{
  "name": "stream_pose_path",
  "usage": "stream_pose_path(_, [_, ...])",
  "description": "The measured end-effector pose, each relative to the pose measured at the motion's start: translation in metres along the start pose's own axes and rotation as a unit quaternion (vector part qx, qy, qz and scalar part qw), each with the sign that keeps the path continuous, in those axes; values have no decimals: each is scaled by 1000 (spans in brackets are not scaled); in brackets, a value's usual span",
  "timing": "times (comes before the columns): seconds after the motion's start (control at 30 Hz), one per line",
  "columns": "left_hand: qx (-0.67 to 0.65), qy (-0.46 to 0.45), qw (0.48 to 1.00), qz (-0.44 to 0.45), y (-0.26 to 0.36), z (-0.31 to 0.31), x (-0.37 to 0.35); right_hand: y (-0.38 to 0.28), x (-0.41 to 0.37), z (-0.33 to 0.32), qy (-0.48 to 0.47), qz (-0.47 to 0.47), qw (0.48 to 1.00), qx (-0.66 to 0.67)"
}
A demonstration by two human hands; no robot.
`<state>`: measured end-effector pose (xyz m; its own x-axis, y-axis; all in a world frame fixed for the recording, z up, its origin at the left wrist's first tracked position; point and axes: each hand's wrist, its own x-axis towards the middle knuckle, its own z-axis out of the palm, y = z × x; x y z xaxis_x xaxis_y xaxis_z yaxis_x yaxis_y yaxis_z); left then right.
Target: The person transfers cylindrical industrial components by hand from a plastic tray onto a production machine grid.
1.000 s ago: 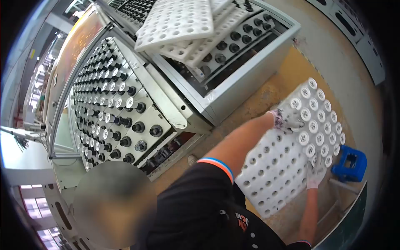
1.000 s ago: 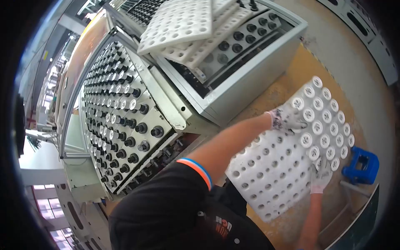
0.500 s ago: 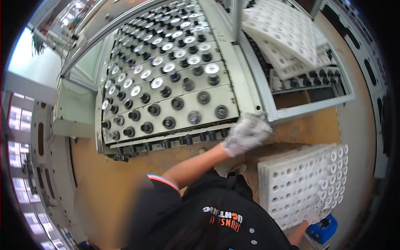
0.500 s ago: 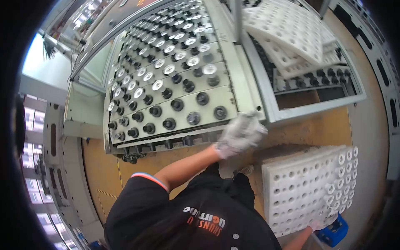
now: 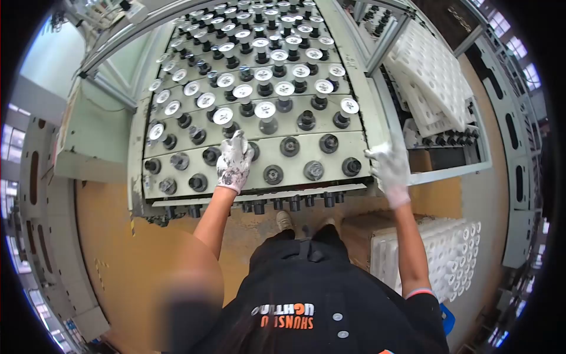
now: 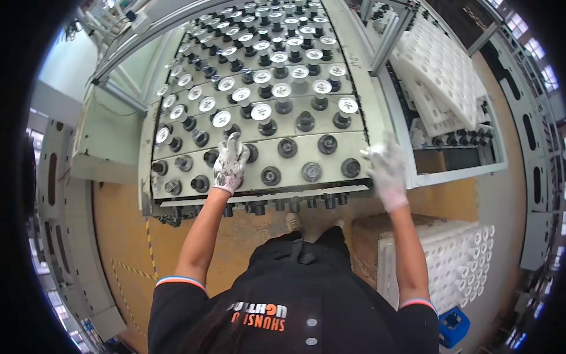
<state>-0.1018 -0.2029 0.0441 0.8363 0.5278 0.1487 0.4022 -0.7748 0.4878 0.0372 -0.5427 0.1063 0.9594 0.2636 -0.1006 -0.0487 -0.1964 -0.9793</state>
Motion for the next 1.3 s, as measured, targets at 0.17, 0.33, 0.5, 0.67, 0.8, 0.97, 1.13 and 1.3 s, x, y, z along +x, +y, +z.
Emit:
stream_pose_path(0.17, [68,-17,997,36,-7,22,1,12,78,94,-53,-221,867,-444])
stream_pose_path(0.33, [44,-52,998,-6,-1,18,9,32,129,160,-25,-217,843,-492])
stream_pose_path(0.5, [-40,-34,999,-11,9,-2,4,50,136,175,-81,-178,814,-547])
stream_pose_path(0.67, [-370,51,917,-142,72,-29,-3,41,133,169,-111,-148,836,-517])
stream_pose_path(0.8, [-173,92,979,55,92,15,41,27,131,134,-87,-146,889,-425])
stream_pose_path(0.97, [-1,4,984,179,94,66,61,30,118,83,-59,-242,870,-426])
stream_pose_path(1.13, [78,-52,983,159,103,83,75,40,116,101,-64,-358,787,-498])
stream_pose_path(1.3, [90,-84,986,115,109,82,81,40,119,132,-165,-254,701,-645])
